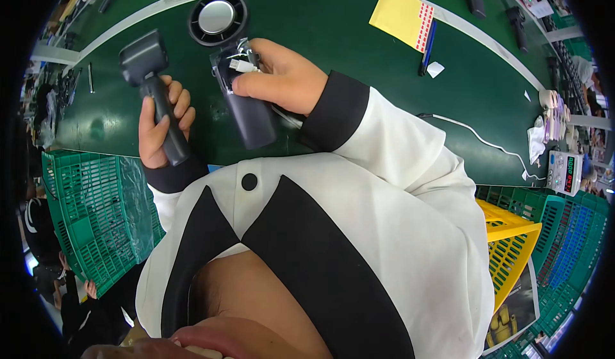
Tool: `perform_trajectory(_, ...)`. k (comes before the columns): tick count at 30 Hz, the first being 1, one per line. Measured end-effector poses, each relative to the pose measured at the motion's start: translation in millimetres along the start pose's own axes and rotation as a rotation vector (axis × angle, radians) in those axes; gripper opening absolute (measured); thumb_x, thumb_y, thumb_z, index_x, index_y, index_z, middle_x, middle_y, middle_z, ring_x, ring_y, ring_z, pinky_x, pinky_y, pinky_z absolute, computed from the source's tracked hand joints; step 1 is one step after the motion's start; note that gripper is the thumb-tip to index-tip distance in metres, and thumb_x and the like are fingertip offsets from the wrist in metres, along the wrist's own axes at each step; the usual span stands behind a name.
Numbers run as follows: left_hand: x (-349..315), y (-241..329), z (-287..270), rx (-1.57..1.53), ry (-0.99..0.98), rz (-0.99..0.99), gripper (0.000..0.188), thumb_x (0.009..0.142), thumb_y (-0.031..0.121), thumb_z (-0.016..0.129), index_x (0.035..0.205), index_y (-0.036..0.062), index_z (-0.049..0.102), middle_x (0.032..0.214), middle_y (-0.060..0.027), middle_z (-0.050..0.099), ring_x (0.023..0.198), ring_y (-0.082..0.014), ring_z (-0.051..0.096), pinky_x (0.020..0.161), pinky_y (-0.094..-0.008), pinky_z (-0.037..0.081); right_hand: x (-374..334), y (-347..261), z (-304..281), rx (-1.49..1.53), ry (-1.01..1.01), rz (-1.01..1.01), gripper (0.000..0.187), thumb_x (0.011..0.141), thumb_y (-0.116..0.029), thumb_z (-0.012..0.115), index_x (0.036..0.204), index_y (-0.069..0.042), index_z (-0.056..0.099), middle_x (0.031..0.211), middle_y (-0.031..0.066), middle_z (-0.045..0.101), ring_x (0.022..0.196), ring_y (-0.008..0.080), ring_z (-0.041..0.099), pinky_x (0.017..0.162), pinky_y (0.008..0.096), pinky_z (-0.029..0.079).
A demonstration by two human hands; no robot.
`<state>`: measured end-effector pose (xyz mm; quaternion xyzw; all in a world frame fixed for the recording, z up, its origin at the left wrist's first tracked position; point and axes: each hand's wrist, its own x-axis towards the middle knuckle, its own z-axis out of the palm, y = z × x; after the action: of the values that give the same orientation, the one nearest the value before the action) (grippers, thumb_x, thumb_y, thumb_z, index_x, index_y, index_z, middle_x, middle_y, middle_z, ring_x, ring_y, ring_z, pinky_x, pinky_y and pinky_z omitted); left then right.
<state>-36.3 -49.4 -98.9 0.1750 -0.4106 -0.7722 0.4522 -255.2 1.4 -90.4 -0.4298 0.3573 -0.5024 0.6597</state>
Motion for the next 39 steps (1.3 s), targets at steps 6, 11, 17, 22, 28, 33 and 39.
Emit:
perform_trajectory(6, 1, -11, 0, -0.225, -0.094, -0.005, 0.042, 0.080, 0.007, 0.045, 0.119, -0.0027, 0.034, 0.097, -0.0117, 0.041, 0.084, -0.0200, 0.045, 0.066, -0.0294, 0.045, 1, 0, 2, -0.038, -0.002, -0.018, 0.041, 0.081, -0.018, 0.056, 0.114, 0.001, 0.042, 0.095, 0.0102, 0.057, 0.087, 0.0144, 0.056, 0.075, 0.0262, 0.045)
perform_trajectory(11, 1, -11, 5, -0.256, -0.030, -0.202, 0.044, 0.080, 0.003, 0.042, 0.121, -0.0017, 0.029, 0.110, -0.0185, 0.042, 0.095, -0.0307, 0.051, 0.080, -0.0403, 0.048, -3, -7, 2, 0.028, -0.013, 0.072, 0.033, 0.084, -0.021, 0.055, 0.106, 0.001, 0.046, 0.092, 0.0083, 0.058, 0.077, 0.0092, 0.055, 0.064, 0.0219, 0.044)
perform_trajectory(17, 1, -10, 21, 0.050, 0.013, -0.101, 0.053, 0.071, -0.003, 0.036, 0.122, 0.0016, 0.026, 0.112, -0.0209, 0.043, 0.091, -0.0295, 0.054, 0.080, -0.0407, 0.047, 4, -3, -1, 0.024, -0.042, 0.036, 0.034, 0.089, -0.037, 0.046, 0.094, -0.003, 0.051, 0.080, 0.0032, 0.057, 0.058, 0.0039, 0.039, 0.052, 0.0193, 0.032)
perform_trajectory(22, 2, -14, 32, 0.236, 0.056, -0.021, 0.057, 0.063, -0.007, 0.032, 0.118, 0.0032, 0.024, 0.111, -0.0207, 0.045, 0.087, -0.0260, 0.054, 0.080, -0.0393, 0.046, 6, 3, -4, -0.017, -0.016, 0.084, 0.036, 0.090, -0.040, 0.046, 0.093, -0.004, 0.052, 0.073, -0.0009, 0.051, 0.057, 0.0045, 0.036, 0.052, 0.0195, 0.031)
perform_trajectory(28, 2, -13, 32, 0.274, 0.011, -0.013, 0.057, 0.063, -0.009, 0.030, 0.118, 0.0037, 0.021, 0.109, -0.0195, 0.046, 0.086, -0.0244, 0.054, 0.079, -0.0379, 0.046, 5, -1, -2, 0.030, -0.036, 0.102, 0.038, 0.090, -0.040, 0.046, 0.101, -0.004, 0.052, 0.085, 0.0020, 0.057, 0.069, 0.0063, 0.049, 0.062, 0.0207, 0.039)
perform_trajectory(33, 1, -14, 33, 0.223, 0.017, 0.003, 0.057, 0.063, -0.011, 0.029, 0.118, 0.0036, 0.020, 0.101, -0.0182, 0.050, 0.083, -0.0230, 0.054, 0.078, -0.0365, 0.046, 4, -5, 1, 0.046, -0.070, 0.091, 0.038, 0.091, -0.038, 0.044, 0.105, -0.004, 0.051, 0.088, 0.0020, 0.058, 0.073, 0.0060, 0.050, 0.064, 0.0208, 0.040)
perform_trajectory(39, 1, -12, 35, 0.427, 0.090, -0.017, 0.054, 0.067, -0.010, 0.031, 0.118, 0.0015, 0.021, 0.099, -0.0172, 0.051, 0.081, -0.0221, 0.054, 0.077, -0.0363, 0.046, 5, -2, 0, -0.020, -0.053, 0.090, 0.037, 0.091, -0.037, 0.045, 0.104, -0.004, 0.052, 0.086, 0.0002, 0.056, 0.069, 0.0041, 0.047, 0.060, 0.0192, 0.037)
